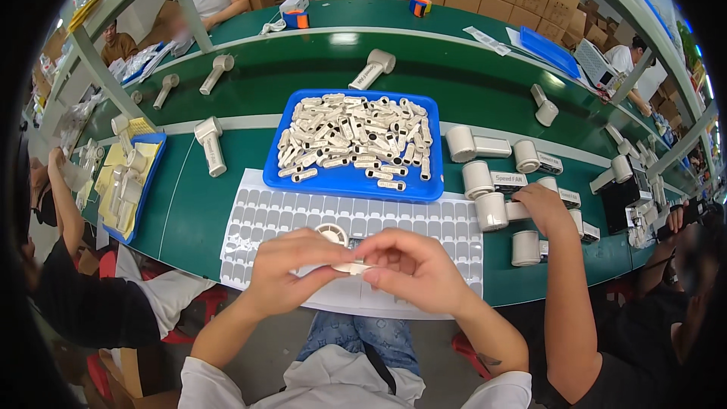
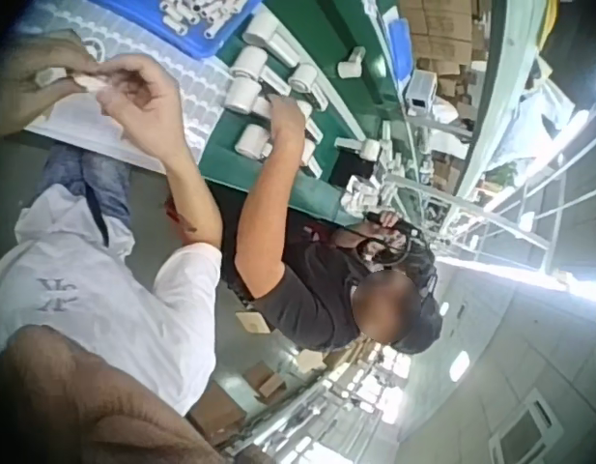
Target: The person repeatedly picks up a white cylindrical device and a small white plastic cap from a blue tray. They insert the cap into the device's port, press it to secure it, and then place the assembled unit onto a green table. This process is repeated continuously throughout the video.
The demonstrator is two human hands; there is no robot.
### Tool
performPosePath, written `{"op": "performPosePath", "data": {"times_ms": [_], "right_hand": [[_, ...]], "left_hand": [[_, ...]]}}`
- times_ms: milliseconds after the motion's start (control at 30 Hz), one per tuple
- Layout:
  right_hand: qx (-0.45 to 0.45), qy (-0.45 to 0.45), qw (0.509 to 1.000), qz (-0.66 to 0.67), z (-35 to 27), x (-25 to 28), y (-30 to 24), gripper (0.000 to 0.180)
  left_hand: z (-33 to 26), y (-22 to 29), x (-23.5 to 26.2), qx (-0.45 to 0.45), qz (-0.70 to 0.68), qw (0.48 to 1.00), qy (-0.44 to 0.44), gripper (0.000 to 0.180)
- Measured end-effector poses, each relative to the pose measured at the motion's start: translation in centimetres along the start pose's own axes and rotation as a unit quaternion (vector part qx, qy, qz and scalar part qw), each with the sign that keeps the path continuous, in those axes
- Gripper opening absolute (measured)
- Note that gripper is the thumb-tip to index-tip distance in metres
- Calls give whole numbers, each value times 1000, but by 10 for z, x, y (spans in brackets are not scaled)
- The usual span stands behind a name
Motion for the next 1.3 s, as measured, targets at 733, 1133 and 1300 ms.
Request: {"op": "performPosePath", "data": {"times_ms": [733, 1133, 1300], "right_hand": [[128, 79, 810, -568, 7, 5, 22, 19], [34, 50, 886, -460, 9, 34, 33, 33], [56, -62, 850, -521, -5, 24, 51, 54]], "left_hand": [[-23, -82, -37, 80, 149, 984, -64, 35], [-30, -59, -39, -31, 263, 964, -3, 34], [-34, -43, -51, 41, 272, 958, -80, 35]]}}
Point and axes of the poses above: each hand's wrist, its own z-axis towards the middle knuckle, its own x-axis out of the back of the hand, y = z × x, the point moved 8 cm from there along z, towards the middle knuckle, and after that the axes turned 8 degrees about z, right-handed, at the moved point
